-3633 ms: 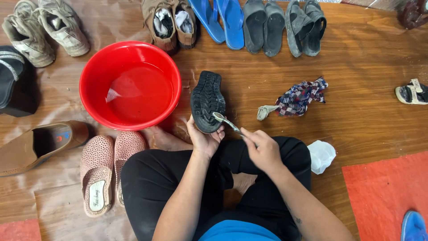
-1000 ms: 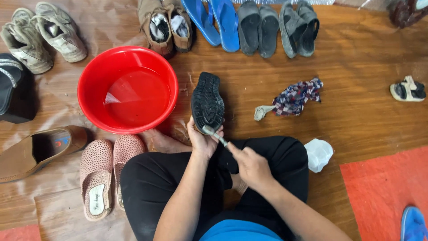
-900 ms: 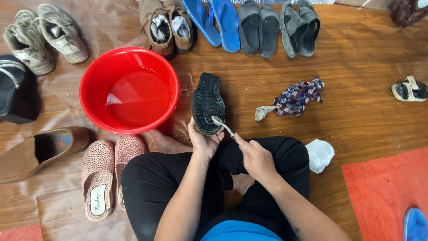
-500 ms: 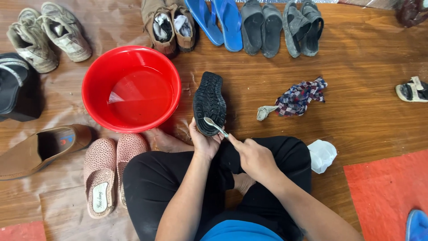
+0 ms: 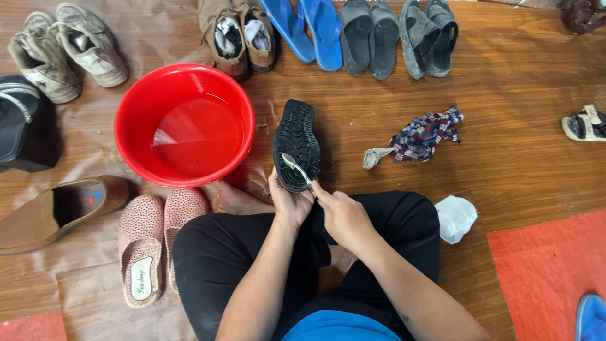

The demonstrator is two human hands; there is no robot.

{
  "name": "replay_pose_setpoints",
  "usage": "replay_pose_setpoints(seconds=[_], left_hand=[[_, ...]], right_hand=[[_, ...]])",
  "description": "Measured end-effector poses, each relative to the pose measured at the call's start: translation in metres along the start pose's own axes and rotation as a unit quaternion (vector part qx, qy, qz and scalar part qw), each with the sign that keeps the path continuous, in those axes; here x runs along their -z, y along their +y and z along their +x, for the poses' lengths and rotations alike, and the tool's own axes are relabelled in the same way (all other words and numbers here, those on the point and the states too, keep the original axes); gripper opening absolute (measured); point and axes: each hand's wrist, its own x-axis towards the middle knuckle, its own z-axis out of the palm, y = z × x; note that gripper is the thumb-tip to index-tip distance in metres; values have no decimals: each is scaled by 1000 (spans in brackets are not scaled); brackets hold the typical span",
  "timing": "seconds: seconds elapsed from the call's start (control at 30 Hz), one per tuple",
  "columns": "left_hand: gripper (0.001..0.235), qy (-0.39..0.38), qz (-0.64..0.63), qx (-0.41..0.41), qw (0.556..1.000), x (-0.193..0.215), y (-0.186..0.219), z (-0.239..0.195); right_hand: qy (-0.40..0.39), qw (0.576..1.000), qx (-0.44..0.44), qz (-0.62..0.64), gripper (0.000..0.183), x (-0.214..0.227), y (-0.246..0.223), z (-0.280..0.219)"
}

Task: The person sits on the floor and scrubs the sole of a brown shoe using a toothbrush. They repeatedly dip the brush into a red bowl of water and continue scrubbing the shoe's sole and edges.

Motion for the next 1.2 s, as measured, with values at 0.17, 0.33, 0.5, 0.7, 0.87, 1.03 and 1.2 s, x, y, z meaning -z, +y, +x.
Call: replay_pose_setpoints(seconds=[0.17,0.33,0.5,0.7,0.87,1.03,1.2], left_hand=[[39,9,20,3,1000,-3,-2,-10],[45,14,49,27,998,1,-6,-10],[36,5,-2,-15,1000,-2,-6,1],[37,18,-14,-15,1000,-3,-3,-8],[46,14,22,18,1000,3,1,-4],[40,-6,23,17,1000,5,-3,-3],[46,0,-1,13,1000,-3,0,-19]], right_hand=[[-10,1000,-6,0,51,8,-1,-35],[-40,996,-79,32,51,6,12,-53],[-17,1000,-11,-5,50,2,8,-3],[-3,1000,12,-12,48,4,-11,-2],[-11,999,-42,17,48,3,-1,-42],[13,999,-37,-12,49,9,24,-27],[46,999,-13,-22,51,-4,20,-21]])
